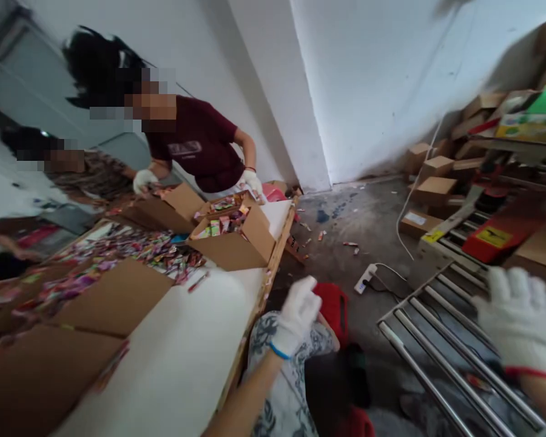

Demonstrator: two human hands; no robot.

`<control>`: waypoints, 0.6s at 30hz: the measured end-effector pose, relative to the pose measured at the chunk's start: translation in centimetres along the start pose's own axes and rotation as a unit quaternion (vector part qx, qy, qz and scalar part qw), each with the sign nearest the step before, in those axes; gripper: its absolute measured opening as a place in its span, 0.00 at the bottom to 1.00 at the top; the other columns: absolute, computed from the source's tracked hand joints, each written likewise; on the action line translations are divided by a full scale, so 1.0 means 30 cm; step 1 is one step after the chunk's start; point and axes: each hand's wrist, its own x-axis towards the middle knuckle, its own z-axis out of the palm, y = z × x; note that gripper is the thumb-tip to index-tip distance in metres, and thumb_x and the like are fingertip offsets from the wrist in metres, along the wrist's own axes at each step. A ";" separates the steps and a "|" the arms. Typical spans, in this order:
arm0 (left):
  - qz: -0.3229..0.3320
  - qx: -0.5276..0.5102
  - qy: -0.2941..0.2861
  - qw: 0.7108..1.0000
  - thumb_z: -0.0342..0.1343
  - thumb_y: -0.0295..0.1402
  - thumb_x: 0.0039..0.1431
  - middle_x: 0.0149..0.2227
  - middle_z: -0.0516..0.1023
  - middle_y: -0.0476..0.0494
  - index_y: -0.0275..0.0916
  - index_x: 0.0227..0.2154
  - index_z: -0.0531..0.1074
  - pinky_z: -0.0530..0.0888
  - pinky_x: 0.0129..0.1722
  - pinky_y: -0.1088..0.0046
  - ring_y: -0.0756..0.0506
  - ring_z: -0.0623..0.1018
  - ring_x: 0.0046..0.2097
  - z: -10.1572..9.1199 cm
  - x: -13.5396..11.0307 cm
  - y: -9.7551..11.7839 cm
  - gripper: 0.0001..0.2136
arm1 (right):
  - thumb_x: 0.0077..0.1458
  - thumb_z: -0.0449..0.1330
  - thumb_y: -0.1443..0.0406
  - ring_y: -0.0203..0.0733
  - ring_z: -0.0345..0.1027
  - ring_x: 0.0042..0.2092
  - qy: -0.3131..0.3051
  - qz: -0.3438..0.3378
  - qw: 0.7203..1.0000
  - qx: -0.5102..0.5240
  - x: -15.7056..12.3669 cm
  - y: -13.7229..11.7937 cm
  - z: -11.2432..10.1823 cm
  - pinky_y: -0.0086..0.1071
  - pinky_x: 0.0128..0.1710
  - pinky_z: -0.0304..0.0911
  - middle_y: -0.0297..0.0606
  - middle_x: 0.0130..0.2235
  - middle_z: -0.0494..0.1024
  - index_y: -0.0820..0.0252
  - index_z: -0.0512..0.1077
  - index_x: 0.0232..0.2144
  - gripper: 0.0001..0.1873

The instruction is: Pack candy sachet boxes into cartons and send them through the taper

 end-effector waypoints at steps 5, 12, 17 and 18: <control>-0.125 0.275 0.203 0.931 0.57 0.46 0.61 0.64 0.62 0.30 0.41 0.67 0.58 0.74 0.53 0.57 0.39 0.78 0.48 -0.505 0.404 -0.125 0.33 | 0.54 0.53 0.47 0.70 0.62 0.62 -0.152 -0.060 0.986 -0.016 -0.431 -0.325 0.209 0.69 0.60 0.51 0.51 0.61 0.70 0.37 0.61 0.65 0.36; -0.214 0.420 -0.004 0.882 0.47 0.55 0.62 0.45 0.77 0.38 0.41 0.34 0.76 0.67 0.38 0.67 0.39 0.76 0.43 -0.713 0.620 -0.199 0.23 | 0.59 0.50 0.51 0.60 0.69 0.58 -0.252 -0.057 0.966 0.000 -0.477 -0.489 0.255 0.61 0.63 0.56 0.44 0.57 0.75 0.49 0.74 0.53 0.24; -0.185 0.373 0.073 0.906 0.51 0.51 0.60 0.29 0.75 0.46 0.40 0.23 0.70 0.58 0.29 0.71 0.46 0.72 0.33 -0.887 0.479 -0.153 0.20 | 0.61 0.49 0.53 0.58 0.65 0.62 -0.289 -0.048 0.956 0.019 -0.395 -0.561 0.198 0.60 0.65 0.53 0.47 0.59 0.74 0.59 0.74 0.54 0.26; -0.189 0.351 0.095 0.912 0.51 0.51 0.59 0.27 0.74 0.48 0.40 0.23 0.70 0.58 0.29 0.71 0.47 0.71 0.32 -0.924 0.426 -0.120 0.20 | 0.62 0.49 0.53 0.58 0.65 0.62 -0.295 -0.042 0.954 0.033 -0.384 -0.592 0.190 0.59 0.65 0.54 0.47 0.58 0.74 0.59 0.74 0.54 0.27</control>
